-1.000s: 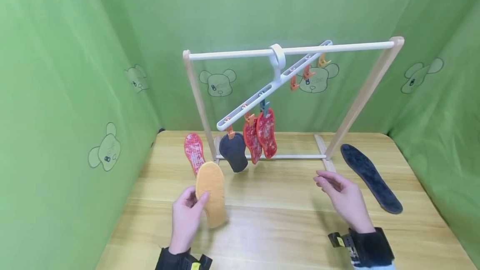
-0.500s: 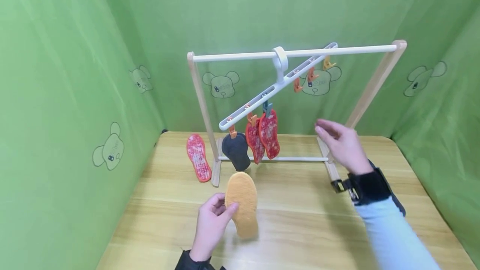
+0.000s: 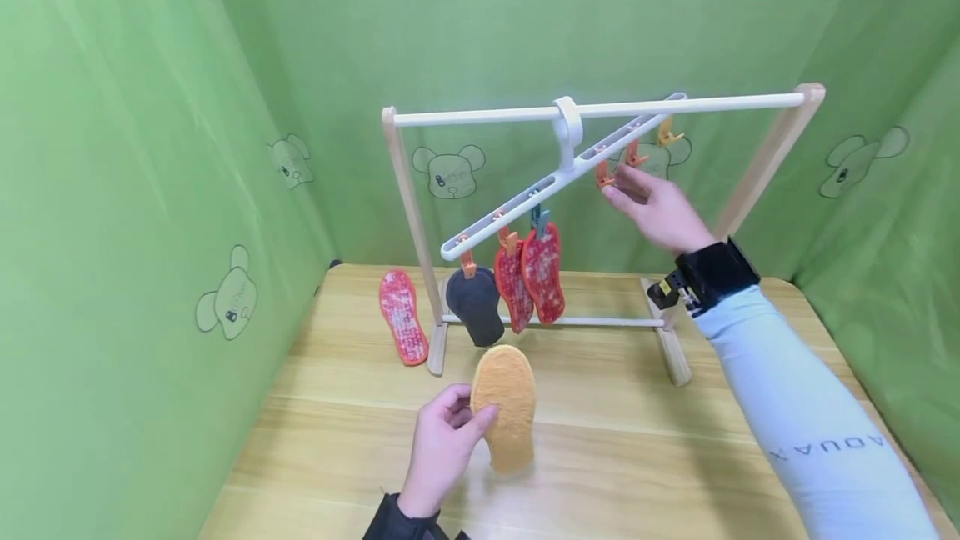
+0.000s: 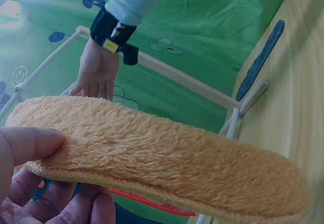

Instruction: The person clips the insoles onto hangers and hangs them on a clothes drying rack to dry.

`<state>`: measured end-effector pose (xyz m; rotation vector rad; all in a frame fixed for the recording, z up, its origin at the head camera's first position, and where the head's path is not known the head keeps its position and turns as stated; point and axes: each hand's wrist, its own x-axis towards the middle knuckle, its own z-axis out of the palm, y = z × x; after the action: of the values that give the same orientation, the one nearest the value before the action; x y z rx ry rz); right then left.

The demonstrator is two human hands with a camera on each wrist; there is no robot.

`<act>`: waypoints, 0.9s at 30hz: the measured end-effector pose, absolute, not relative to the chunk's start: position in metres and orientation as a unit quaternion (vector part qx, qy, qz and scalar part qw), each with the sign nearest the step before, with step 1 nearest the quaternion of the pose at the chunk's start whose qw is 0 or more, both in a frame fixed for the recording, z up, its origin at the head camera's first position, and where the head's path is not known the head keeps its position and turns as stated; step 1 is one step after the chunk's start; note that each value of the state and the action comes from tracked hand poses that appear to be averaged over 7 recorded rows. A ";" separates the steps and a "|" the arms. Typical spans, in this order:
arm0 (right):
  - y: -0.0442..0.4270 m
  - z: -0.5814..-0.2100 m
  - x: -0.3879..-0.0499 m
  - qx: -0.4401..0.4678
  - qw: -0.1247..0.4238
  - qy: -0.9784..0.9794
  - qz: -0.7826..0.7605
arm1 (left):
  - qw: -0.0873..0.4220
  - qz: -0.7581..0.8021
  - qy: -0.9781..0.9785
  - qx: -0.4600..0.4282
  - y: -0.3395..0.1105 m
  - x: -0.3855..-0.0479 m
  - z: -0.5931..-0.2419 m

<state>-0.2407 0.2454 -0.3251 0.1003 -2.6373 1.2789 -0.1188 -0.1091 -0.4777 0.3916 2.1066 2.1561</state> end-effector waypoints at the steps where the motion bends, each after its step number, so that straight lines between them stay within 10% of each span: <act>1: 0.246 -0.324 -0.243 0.040 0.102 -0.891 0.441 | 0.052 0.707 0.693 0.130 -0.108 -0.119 -0.478; 27: 0.241 -0.329 -0.234 0.040 0.132 -0.830 0.540 | 0.059 0.705 0.693 0.138 -0.086 -0.136 -0.476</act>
<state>-0.2343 0.2411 -0.3291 0.1165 -2.4092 1.5665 -0.1359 -0.0860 -0.4762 0.4179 2.0999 2.1360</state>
